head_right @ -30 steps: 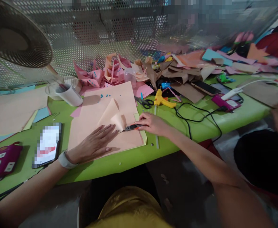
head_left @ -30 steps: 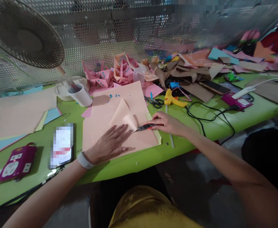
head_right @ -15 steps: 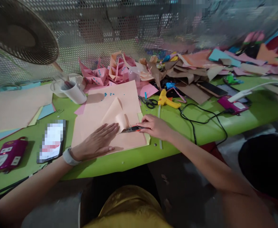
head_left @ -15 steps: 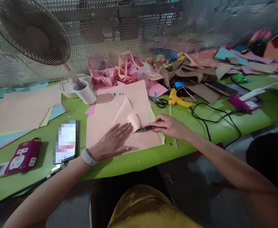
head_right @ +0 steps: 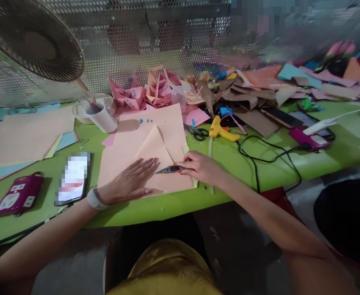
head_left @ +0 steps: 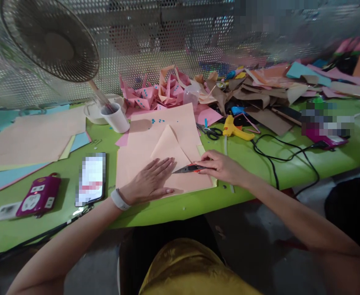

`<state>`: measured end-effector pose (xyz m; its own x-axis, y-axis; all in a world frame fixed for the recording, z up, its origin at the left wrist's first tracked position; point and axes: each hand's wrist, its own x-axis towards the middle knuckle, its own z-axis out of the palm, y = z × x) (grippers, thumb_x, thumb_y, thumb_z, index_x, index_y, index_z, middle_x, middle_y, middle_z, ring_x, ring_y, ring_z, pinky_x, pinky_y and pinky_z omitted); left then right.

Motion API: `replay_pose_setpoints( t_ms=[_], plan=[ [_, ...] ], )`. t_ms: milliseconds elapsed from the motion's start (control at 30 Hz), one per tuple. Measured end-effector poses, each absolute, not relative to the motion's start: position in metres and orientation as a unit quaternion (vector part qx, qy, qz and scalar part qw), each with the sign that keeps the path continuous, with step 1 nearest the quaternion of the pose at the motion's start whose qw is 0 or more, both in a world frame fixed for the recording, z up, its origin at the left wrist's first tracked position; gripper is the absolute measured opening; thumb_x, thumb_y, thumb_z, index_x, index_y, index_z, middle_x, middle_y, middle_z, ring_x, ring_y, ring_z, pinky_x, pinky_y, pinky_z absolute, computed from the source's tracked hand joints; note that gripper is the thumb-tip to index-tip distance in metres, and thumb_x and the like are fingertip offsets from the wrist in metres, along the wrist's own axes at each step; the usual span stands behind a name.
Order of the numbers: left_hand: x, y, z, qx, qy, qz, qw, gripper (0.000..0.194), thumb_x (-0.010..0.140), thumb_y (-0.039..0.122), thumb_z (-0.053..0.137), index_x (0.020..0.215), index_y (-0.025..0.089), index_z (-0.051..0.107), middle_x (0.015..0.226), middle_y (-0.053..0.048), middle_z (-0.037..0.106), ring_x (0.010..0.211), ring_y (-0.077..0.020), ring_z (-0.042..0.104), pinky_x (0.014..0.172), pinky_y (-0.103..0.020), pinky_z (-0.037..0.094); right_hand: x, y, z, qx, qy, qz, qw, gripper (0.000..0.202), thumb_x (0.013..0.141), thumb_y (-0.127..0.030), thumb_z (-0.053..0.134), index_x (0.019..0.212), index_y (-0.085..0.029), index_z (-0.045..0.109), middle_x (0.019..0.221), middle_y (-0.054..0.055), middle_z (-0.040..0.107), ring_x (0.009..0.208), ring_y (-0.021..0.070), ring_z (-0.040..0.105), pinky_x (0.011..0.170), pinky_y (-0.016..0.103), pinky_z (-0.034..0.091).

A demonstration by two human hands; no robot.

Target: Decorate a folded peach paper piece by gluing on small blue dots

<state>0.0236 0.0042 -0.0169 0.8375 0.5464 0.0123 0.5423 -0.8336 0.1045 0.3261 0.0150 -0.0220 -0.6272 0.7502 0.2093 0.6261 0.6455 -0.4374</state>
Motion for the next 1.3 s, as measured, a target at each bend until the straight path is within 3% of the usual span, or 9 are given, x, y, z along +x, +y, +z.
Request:
replay_pose_setpoints(
  t_ms=[133, 267, 333, 467, 667, 900, 1300],
  plan=[
    [0.017, 0.012, -0.008, 0.952, 0.285, 0.045, 0.100, 0.059, 0.100, 0.044, 0.025, 0.153, 0.021, 0.012, 0.159, -0.006, 0.022, 0.146, -0.0192, 0.018, 0.119, -0.040, 0.017, 0.326, 0.014, -0.020, -0.394, -0.885, 0.169, 0.183, 0.032, 0.091, -0.031, 0.058, 0.121, -0.024, 0.067, 0.100, 0.009, 0.060, 0.093, 0.0227, 0.058, 0.080, 0.036, 0.049],
    [-0.002, 0.031, -0.008, 0.929, 0.342, 0.100, 0.101, 0.043, 0.101, 0.035, 0.028, 0.137, 0.024, 0.051, 0.148, -0.006, 0.045, 0.137, -0.0204, 0.039, 0.112, -0.041, 0.035, 0.326, 0.013, -0.019, -0.390, -0.888, 0.162, 0.181, 0.031, 0.091, -0.031, 0.057, 0.119, -0.021, 0.068, 0.099, 0.010, 0.060, 0.093, 0.0225, 0.059, 0.081, 0.036, 0.050],
    [-0.011, 0.038, -0.013, 0.930, 0.335, 0.100, 0.115, 0.044, 0.101, 0.034, 0.029, 0.140, 0.025, 0.047, 0.147, -0.006, 0.046, 0.136, -0.0200, 0.042, 0.111, -0.042, 0.037, 0.326, 0.011, -0.019, -0.396, -0.886, 0.156, 0.183, 0.031, 0.092, -0.032, 0.056, 0.119, -0.022, 0.068, 0.099, 0.010, 0.061, 0.093, 0.0221, 0.059, 0.081, 0.037, 0.050],
    [-0.018, 0.042, -0.025, 0.932, 0.326, 0.088, 0.134, 0.046, 0.102, 0.034, 0.026, 0.146, 0.025, 0.036, 0.153, -0.006, 0.036, 0.141, -0.0189, 0.032, 0.116, -0.043, 0.029, 0.319, 0.010, -0.019, -0.402, -0.884, 0.139, 0.195, 0.033, 0.092, -0.033, 0.057, 0.120, -0.018, 0.067, 0.101, 0.011, 0.062, 0.095, 0.0225, 0.059, 0.080, 0.036, 0.052],
    [-0.016, 0.038, -0.028, 0.933, 0.330, 0.079, 0.121, 0.046, 0.102, 0.032, 0.024, 0.146, 0.023, 0.036, 0.154, -0.007, 0.033, 0.142, -0.0187, 0.030, 0.117, -0.043, 0.026, 0.301, 0.015, -0.023, -0.379, -0.891, 0.140, 0.207, 0.029, 0.090, -0.034, 0.060, 0.112, -0.018, 0.070, 0.099, 0.010, 0.062, 0.093, 0.0223, 0.059, 0.080, 0.037, 0.053],
    [-0.015, 0.037, -0.030, 0.934, 0.333, 0.079, 0.103, 0.046, 0.102, 0.029, 0.025, 0.145, 0.022, 0.038, 0.153, -0.008, 0.035, 0.141, -0.0198, 0.032, 0.117, -0.043, 0.027, 0.309, 0.009, -0.023, -0.367, -0.890, 0.170, 0.210, 0.032, 0.091, -0.031, 0.059, 0.119, -0.019, 0.067, 0.099, 0.010, 0.063, 0.092, 0.0216, 0.060, 0.078, 0.035, 0.053],
    [-0.012, 0.034, -0.030, 0.931, 0.345, 0.085, 0.084, 0.045, 0.102, 0.032, 0.026, 0.143, 0.022, 0.041, 0.152, -0.007, 0.037, 0.140, -0.0193, 0.034, 0.117, -0.041, 0.026, 0.291, 0.010, -0.018, -0.384, -0.883, 0.176, 0.203, 0.030, 0.089, -0.031, 0.062, 0.116, -0.021, 0.069, 0.099, 0.009, 0.063, 0.091, 0.0210, 0.062, 0.079, 0.034, 0.053]
  ],
)
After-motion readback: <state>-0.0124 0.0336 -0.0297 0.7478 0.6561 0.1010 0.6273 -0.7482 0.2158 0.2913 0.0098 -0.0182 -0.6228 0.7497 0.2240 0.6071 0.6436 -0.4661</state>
